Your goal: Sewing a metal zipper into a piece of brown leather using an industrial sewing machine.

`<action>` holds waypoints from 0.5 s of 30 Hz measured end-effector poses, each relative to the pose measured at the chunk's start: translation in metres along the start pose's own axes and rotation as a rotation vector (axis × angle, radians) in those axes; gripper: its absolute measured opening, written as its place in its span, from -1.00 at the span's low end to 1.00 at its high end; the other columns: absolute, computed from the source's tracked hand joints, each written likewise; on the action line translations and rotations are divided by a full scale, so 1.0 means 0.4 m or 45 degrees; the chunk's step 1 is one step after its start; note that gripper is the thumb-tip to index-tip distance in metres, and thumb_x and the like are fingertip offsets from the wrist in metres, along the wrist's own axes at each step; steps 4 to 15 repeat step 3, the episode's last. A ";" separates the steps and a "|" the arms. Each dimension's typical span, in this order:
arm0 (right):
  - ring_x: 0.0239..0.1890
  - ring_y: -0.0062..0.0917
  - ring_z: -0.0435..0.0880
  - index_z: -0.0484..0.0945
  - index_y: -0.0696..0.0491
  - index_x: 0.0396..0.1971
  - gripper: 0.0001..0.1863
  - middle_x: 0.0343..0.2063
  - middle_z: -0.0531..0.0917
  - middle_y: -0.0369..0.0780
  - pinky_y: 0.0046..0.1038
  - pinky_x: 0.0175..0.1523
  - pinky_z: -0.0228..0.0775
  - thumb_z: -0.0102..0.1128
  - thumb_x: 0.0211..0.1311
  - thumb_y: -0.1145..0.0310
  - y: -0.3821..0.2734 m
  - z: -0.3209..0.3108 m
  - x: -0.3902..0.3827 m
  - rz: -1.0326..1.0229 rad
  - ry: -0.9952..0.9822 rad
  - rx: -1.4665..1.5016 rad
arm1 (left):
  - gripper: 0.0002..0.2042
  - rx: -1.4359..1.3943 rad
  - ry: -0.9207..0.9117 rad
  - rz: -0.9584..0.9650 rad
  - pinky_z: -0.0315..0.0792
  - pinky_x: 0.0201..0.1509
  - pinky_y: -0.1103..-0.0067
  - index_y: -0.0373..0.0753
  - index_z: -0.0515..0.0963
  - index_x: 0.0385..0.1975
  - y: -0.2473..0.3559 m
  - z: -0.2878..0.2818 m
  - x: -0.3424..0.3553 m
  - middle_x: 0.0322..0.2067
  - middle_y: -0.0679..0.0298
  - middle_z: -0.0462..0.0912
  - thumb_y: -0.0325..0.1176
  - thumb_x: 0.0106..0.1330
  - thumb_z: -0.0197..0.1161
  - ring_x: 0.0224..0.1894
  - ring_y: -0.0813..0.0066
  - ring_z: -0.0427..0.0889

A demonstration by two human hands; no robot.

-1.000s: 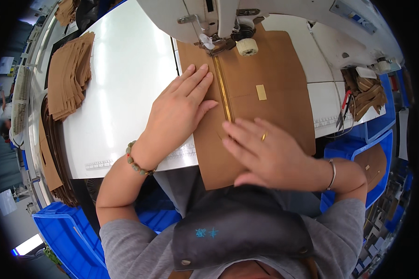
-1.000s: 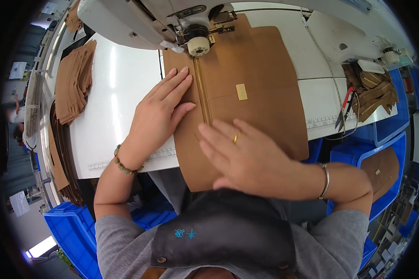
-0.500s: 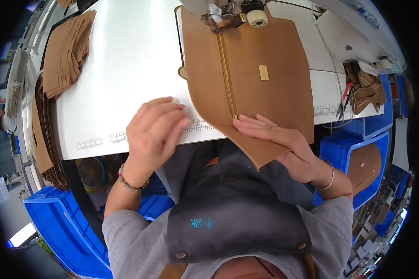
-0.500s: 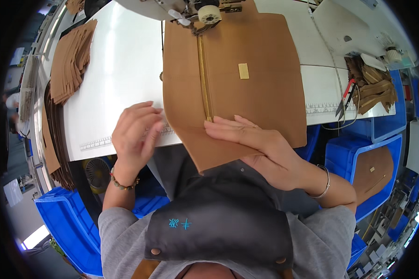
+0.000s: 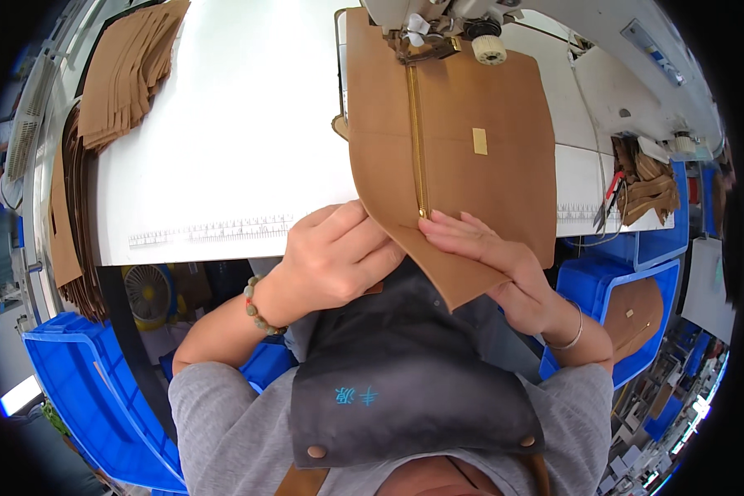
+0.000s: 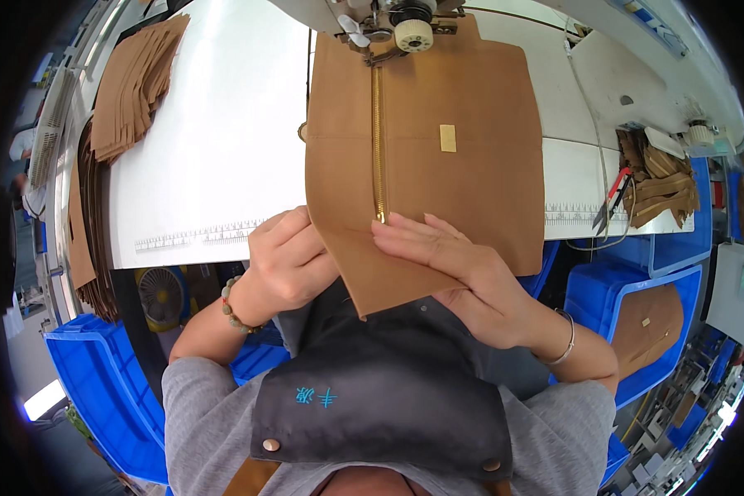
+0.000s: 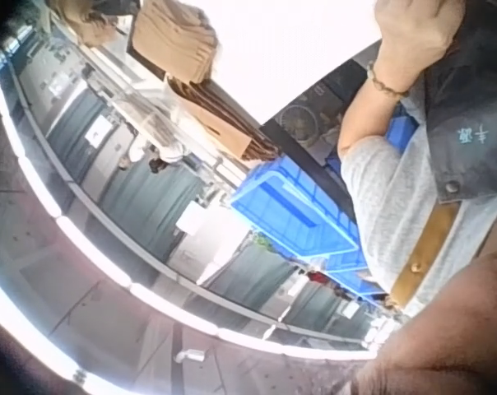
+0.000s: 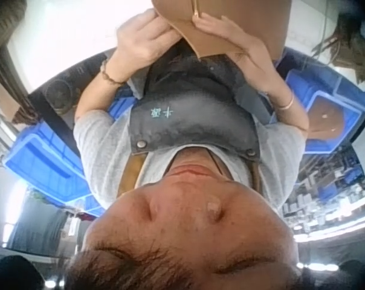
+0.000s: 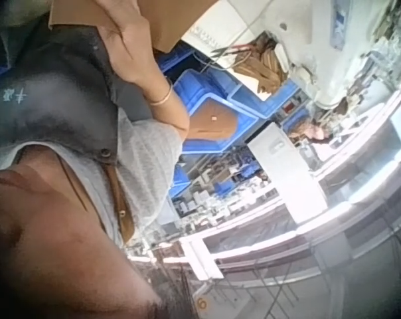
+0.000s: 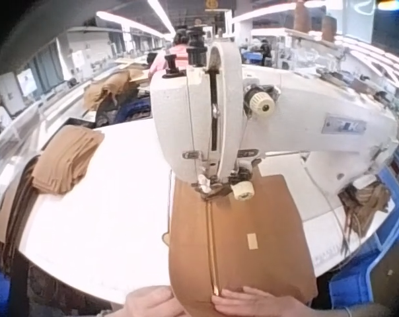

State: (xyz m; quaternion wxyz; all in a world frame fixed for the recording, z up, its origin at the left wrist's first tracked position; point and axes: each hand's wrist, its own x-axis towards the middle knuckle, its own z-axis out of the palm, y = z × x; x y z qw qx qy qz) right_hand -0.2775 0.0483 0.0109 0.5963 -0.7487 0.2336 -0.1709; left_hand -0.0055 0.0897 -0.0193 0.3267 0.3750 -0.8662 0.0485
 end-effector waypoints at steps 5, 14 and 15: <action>0.59 -0.19 0.20 0.38 0.11 0.44 -0.42 0.46 0.41 -0.13 -0.03 0.63 -0.25 -0.01 0.48 0.27 -0.009 -0.005 0.005 0.076 -0.075 -0.114 | -0.75 0.062 -0.072 -0.077 0.67 -0.16 0.54 -0.21 0.73 -0.31 0.026 0.003 -0.003 -0.13 0.18 0.72 -0.41 -0.04 0.32 -0.05 0.26 0.71; 0.59 -0.19 0.20 0.38 0.11 0.44 -0.42 0.46 0.41 -0.13 -0.03 0.63 -0.25 -0.01 0.48 0.27 -0.009 -0.005 0.005 0.076 -0.075 -0.114 | -0.75 0.062 -0.072 -0.077 0.67 -0.16 0.54 -0.21 0.73 -0.31 0.026 0.003 -0.003 -0.13 0.18 0.72 -0.41 -0.04 0.32 -0.05 0.26 0.71; 0.59 -0.19 0.20 0.38 0.11 0.44 -0.42 0.46 0.41 -0.13 -0.03 0.63 -0.25 -0.01 0.48 0.27 -0.009 -0.005 0.005 0.076 -0.075 -0.114 | -0.75 0.062 -0.072 -0.077 0.67 -0.16 0.54 -0.21 0.73 -0.31 0.026 0.003 -0.003 -0.13 0.18 0.72 -0.41 -0.04 0.32 -0.05 0.26 0.71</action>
